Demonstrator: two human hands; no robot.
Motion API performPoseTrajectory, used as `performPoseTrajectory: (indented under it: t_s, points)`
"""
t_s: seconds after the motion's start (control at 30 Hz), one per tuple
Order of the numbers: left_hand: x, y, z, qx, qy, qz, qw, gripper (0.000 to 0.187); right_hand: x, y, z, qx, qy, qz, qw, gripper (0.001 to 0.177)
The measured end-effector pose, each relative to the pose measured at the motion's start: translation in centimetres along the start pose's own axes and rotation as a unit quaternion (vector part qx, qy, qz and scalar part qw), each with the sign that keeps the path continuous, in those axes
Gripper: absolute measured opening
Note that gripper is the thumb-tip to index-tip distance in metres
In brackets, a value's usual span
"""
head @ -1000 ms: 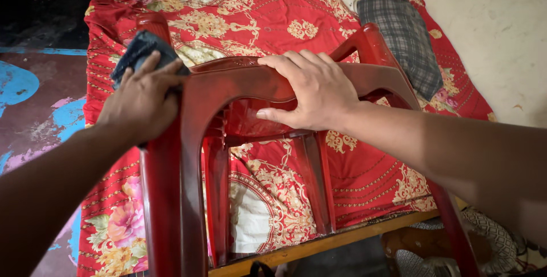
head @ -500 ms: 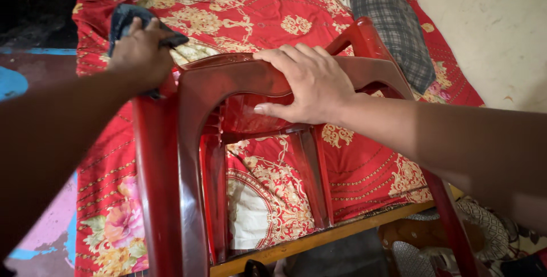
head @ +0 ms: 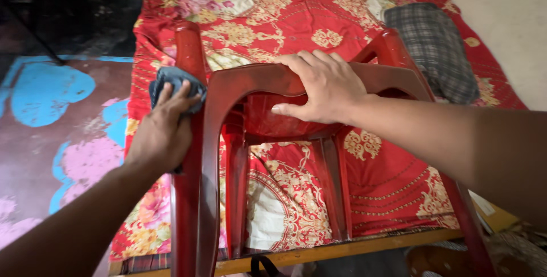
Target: The person wipes a red plastic chair with a blue cloth, cleaning the seat, backrest, and legs. The chair is placed on a bed with a red floral sheet, and the person systematically wipes different parts of the chair.
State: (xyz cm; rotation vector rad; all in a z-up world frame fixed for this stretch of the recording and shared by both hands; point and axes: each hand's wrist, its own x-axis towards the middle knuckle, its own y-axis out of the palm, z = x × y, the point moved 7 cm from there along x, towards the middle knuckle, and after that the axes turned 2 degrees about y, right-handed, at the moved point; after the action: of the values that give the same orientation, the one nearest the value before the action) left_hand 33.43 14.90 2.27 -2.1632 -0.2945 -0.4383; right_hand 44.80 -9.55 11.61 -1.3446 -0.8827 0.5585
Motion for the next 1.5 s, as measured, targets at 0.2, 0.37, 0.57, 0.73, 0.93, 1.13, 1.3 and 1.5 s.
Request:
performPoseTrajectory:
  t_s: [0.2,0.37,0.57,0.73,0.93,1.13,1.3,1.5]
  points:
    - [-2.7,-2.6,-3.1,-0.013,-0.112,-0.013,0.994,0.035,0.5,0.9,-0.6,0.002,0.018,0.046,0.999,0.094]
    - [-1.6,-6.4,-5.4,-0.181,-0.301,-0.155,0.923,0.025,1.5,2.1,-1.7,0.066,0.027,0.108,0.992,0.099]
    - [4.9,-6.2,-13.7,-0.515,-0.172,-0.252,0.801,0.018,-0.2,-1.1,-1.6,0.575,0.165,0.037,0.800,0.100]
    - [6.7,-0.5,-22.0,-0.687,-0.239,-0.135,0.673,0.025,-5.2,-6.4,0.9,0.869,0.107,0.135,0.464,0.074]
    - [8.0,5.0,-23.2,-0.516,-0.264,-0.128,0.805,0.053,-11.8,-2.9,-8.3,0.830,0.351,-0.004,0.434,0.034]
    - [10.2,6.5,-21.0,-0.237,-0.136,-0.063,0.960,0.052,-20.1,0.5,-20.9,0.740,0.454,-0.103,0.485,0.025]
    - [12.5,6.8,-20.0,0.029,-0.034,0.031,0.999,0.059,-22.6,3.3,-23.9,0.581,0.495,-0.048,0.644,0.034]
    - [11.1,8.5,-18.1,0.116,-0.087,0.158,0.977,0.057,-20.7,1.7,-24.6,0.343,0.434,-0.190,0.811,0.067]
